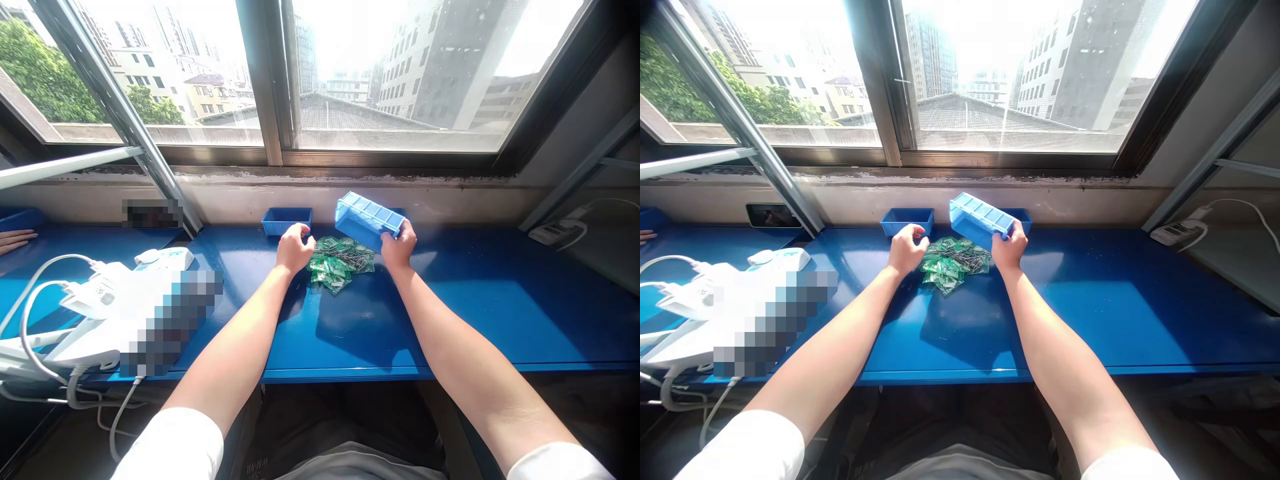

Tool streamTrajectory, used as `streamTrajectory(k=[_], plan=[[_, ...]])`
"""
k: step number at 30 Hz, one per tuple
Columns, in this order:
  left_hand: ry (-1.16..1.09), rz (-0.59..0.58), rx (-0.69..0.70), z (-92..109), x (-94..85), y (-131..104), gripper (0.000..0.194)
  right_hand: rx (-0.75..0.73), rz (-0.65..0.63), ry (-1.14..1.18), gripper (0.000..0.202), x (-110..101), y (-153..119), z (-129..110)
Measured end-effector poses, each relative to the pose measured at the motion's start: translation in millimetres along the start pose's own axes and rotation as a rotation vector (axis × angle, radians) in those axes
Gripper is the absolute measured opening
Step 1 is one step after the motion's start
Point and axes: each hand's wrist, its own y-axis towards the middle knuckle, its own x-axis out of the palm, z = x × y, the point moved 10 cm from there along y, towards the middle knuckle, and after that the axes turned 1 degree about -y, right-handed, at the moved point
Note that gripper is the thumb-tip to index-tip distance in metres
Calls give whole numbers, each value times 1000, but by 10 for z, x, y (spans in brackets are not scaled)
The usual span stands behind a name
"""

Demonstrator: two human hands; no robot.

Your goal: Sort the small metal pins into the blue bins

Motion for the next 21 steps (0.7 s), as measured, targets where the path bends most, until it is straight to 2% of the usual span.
streamTrajectory(k=[5,7,11,15,21], plan=[[29,-270,23,39,289,-63,47,27,11,-72,27,-5,18,87],[53,-339,44,64,360,-95,54,-7,18,-128,27,-15,24,84],[56,-416,40,54,443,-141,64,-135,-30,-215,36,28,18,19],[75,-527,42,31,554,-213,73,-234,-94,-204,39,101,-3,-17],[117,-605,66,40,605,-256,72,-151,-202,-151,42,227,0,139]])
